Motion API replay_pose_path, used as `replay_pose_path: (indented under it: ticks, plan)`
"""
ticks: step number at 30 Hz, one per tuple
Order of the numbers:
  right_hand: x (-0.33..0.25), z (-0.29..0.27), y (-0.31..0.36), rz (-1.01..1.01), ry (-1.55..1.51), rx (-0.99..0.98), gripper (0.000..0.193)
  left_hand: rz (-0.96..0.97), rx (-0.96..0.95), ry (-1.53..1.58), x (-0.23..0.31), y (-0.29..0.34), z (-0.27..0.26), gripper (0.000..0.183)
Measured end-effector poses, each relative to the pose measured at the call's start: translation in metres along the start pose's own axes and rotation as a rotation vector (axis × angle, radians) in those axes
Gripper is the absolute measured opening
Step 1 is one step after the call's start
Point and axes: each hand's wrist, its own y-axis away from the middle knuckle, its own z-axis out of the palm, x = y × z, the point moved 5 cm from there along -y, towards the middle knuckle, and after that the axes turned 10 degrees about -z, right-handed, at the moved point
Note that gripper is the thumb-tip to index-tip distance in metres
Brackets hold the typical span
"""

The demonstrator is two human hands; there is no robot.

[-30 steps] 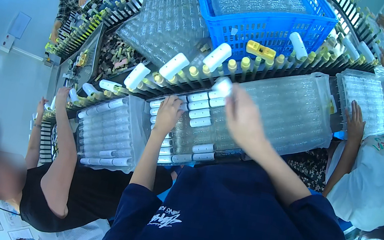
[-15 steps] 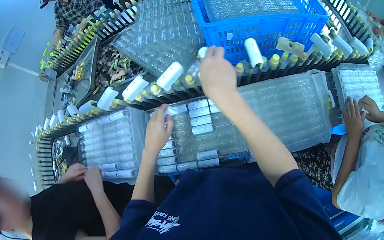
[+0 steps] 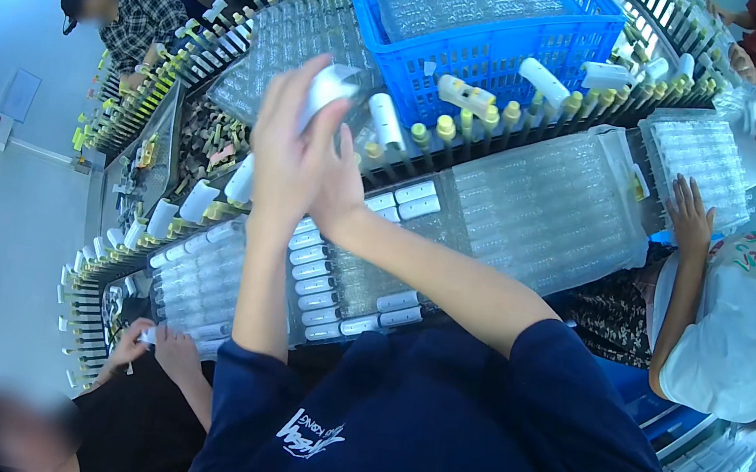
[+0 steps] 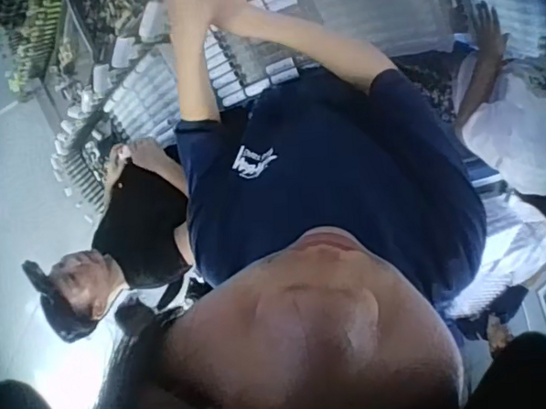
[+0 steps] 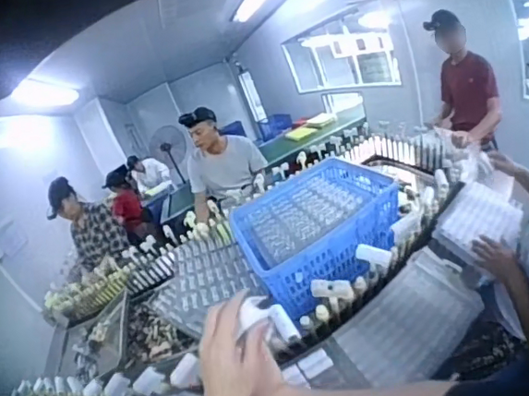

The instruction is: The person places small white bottles with yellow caps into clear plastic trays on a conveyor belt. They repeatedly pick up bottles from a blue crate and arrange them into the trays, then move the filled trays to a stack on the right.

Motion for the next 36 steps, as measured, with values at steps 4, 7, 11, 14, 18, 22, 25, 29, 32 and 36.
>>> replay_pose_path:
  ticks: [4,7,11,14,18,22,25,29,32,36]
  plan:
    - [-0.04,-0.029,0.068,-0.256,-0.333,0.197,0.053,-0.285,-0.166,-0.111,-0.032,-0.017,0.076,0.035]
    - [-0.019,-0.05,0.136,-0.08,-0.474,-0.071,0.051,-0.501,-0.17,-0.14,-0.058,-0.008,0.111,0.04]
    - [0.033,-0.074,0.198,0.099,-0.398,-0.029,0.046,-0.573,-0.113,-0.165,-0.069,-0.01,0.128,0.042]
    - [0.062,-0.087,0.221,0.223,-0.361,-0.027,0.041,-0.558,-0.119,-0.436,-0.074,-0.011,0.13,0.043]
    - [0.08,-0.083,0.226,0.331,-0.379,-0.065,0.036,-0.412,-0.029,-0.751,-0.084,0.019,0.132,0.046]
    - [0.082,-0.077,0.217,0.277,-0.421,-0.065,0.036,-0.407,-0.025,-0.723,-0.091,0.035,0.096,0.052]
    - [0.083,-0.051,0.21,0.192,-0.471,-0.107,0.034,-0.404,0.029,-0.748,-0.098,0.038,0.075,0.058]
    - [0.104,0.005,0.186,0.094,-0.259,-0.082,0.031,-0.058,0.256,-0.684,-0.116,0.049,0.042,0.049]
    - [0.121,0.049,0.163,0.018,-0.066,-0.164,0.032,0.03,0.49,-0.712,-0.105,0.093,0.05,0.043]
    - [0.133,0.085,0.153,-0.031,0.034,-0.292,0.03,-0.169,-0.197,-0.486,-0.124,0.209,0.117,0.032]
